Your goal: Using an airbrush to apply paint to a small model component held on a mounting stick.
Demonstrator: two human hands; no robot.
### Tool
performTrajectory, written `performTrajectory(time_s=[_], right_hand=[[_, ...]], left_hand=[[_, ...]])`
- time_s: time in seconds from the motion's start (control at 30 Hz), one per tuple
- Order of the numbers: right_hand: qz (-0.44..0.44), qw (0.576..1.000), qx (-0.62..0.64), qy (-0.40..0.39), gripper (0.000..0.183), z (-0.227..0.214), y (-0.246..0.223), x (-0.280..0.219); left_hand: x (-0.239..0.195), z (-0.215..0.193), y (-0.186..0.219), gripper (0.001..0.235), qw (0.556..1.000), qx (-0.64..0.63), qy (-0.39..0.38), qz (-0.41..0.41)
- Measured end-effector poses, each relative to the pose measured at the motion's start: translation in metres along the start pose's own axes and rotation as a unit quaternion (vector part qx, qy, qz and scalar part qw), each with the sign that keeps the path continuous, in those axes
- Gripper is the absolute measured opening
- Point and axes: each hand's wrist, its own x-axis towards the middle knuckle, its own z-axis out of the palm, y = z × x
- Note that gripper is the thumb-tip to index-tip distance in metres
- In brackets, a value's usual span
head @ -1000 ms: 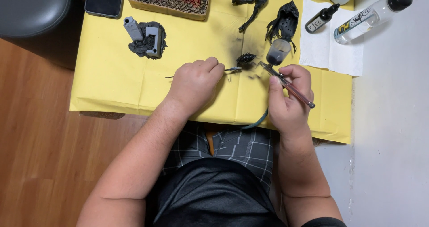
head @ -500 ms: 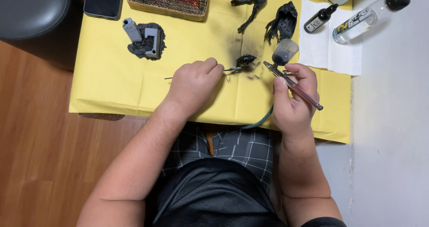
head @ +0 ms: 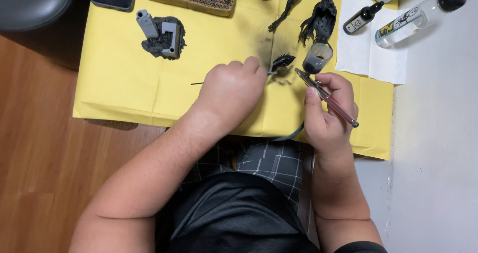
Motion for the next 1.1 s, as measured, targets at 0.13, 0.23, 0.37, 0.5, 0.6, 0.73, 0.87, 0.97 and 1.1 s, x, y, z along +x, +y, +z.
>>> performTrajectory(time_s=[0.13, 0.23, 0.37, 0.5, 0.6, 0.73, 0.87, 0.97, 1.1], right_hand=[[-0.01, 1.0, -0.008, -0.001, 0.015, -0.001, -0.001, 0.002], [-0.014, 1.0, -0.018, 0.002, 0.015, -0.002, 0.001, 0.003], [-0.007, 1.0, -0.027, -0.003, 0.013, -0.001, 0.003, -0.003], [-0.006, 1.0, -0.012, 0.023, 0.017, -0.008, 0.006, -0.007], [-0.004, 0.999, 0.01, 0.037, 0.02, -0.015, 0.008, -0.008], [0.012, 0.999, 0.007, 0.044, 0.02, -0.018, -0.001, -0.007], [0.003, 0.999, 0.003, 0.031, 0.018, -0.014, -0.002, -0.002], [-0.001, 1.0, 0.002, 0.018, 0.015, -0.013, -0.003, 0.001], [0.008, 1.0, 0.009, 0.001, 0.012, -0.012, 0.004, -0.004]], left_hand=[[0.008, -0.001, 0.012, 0.016, 1.0, -0.008, -0.004, 0.003], [0.012, -0.002, 0.019, 0.015, 1.0, 0.017, -0.013, 0.015], [0.016, 0.001, 0.022, 0.014, 1.0, 0.005, -0.02, 0.016], [0.016, -0.01, 0.002, 0.01, 0.989, -0.114, -0.093, -0.012], [0.015, -0.005, -0.022, 0.015, 0.918, -0.314, -0.226, -0.091], [0.015, -0.005, -0.033, 0.019, 0.879, -0.369, -0.272, -0.133], [0.017, -0.003, -0.035, 0.019, 0.852, -0.4, -0.297, -0.162], [0.017, -0.002, -0.035, 0.02, 0.846, -0.404, -0.307, -0.166], [0.017, -0.002, -0.035, 0.02, 0.85, -0.402, -0.3, -0.16]])
